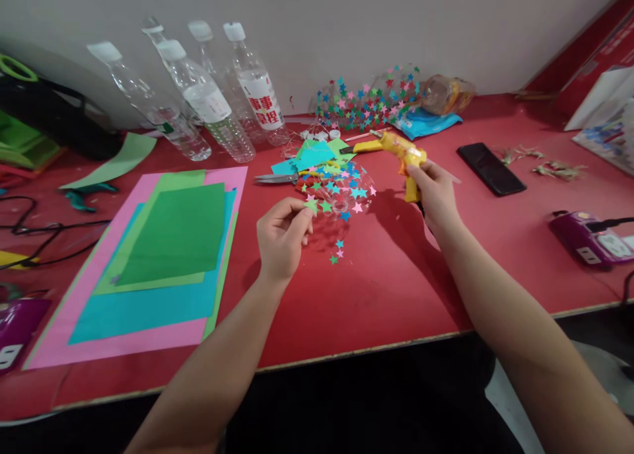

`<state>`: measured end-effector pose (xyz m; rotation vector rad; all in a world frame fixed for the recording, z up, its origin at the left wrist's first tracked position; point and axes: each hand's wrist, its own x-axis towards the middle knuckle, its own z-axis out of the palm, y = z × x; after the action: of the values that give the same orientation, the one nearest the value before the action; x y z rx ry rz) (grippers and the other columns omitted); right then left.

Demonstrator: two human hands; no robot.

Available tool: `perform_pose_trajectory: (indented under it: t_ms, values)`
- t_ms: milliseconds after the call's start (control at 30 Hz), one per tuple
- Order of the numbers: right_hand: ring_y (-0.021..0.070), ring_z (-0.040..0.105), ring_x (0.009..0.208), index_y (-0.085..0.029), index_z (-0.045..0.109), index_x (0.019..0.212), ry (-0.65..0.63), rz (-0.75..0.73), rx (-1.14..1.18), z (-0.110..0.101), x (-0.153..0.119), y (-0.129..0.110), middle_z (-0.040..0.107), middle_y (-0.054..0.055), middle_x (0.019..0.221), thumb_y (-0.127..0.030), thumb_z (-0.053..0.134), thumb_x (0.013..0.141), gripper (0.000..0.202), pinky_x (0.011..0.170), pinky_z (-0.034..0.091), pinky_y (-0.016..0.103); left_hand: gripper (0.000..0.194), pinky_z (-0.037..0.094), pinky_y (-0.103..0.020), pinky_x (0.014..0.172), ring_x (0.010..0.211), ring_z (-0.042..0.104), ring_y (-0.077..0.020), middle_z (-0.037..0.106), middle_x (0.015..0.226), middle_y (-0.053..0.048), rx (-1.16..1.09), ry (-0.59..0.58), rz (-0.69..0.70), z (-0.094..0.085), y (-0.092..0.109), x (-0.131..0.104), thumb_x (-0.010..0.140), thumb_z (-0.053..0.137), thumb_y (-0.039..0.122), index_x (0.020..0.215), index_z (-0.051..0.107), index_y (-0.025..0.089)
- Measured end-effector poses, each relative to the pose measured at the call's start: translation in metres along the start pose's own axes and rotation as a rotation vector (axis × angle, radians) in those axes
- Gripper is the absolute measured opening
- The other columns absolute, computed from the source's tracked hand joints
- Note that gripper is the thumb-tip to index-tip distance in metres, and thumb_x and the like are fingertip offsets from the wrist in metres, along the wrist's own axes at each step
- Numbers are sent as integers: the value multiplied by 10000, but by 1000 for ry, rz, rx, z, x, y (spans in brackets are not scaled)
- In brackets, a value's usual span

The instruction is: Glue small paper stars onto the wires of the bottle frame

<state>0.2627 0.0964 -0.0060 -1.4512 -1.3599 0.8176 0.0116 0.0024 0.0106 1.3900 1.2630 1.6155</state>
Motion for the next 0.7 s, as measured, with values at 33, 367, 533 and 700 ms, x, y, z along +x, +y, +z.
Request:
perform_pose_trajectory:
  t_ms: [33, 367, 533, 700]
  values:
    - [130, 500, 625, -230, 475, 860, -22, 6, 132, 0, -3, -5, 512, -4, 739, -559, 490, 777, 340, 568, 389, 254, 167, 311, -180, 356, 373, 427, -37, 513, 494, 54, -3, 5, -5, 0, -1, 0, 802, 588, 177, 636, 591, 182]
    - [67, 421, 472, -202, 530, 809, -436, 56, 578, 4, -40, -41, 627, 10, 811, -302, 615, 680, 185, 461, 345, 250, 124, 296, -174, 343, 368, 418, -42, 515, 485, 59, 45, 58, -12, -1, -2, 3, 793, 611, 196, 671, 621, 178]
    - [43, 349, 378, -186, 605, 868, -538, -38, 559, 6, -51, -43, 650, 3, 730, -409, 591, 849, 224, 380, 240, 235, 117, 306, -159, 345, 365, 414, -38, 504, 484, 64, 64, 71, -19, 1, 1, 3, 785, 616, 200, 671, 611, 172]
    - [86, 488, 520, -186, 668, 880, -660, -66, 424, 8, -64, -43, 626, 0, 703, -498, 621, 846, 318, 442, 358, 216, 115, 313, -158, 344, 365, 412, -42, 502, 482, 63, 72, 66, -29, 0, 1, 2, 786, 615, 205, 678, 612, 169]
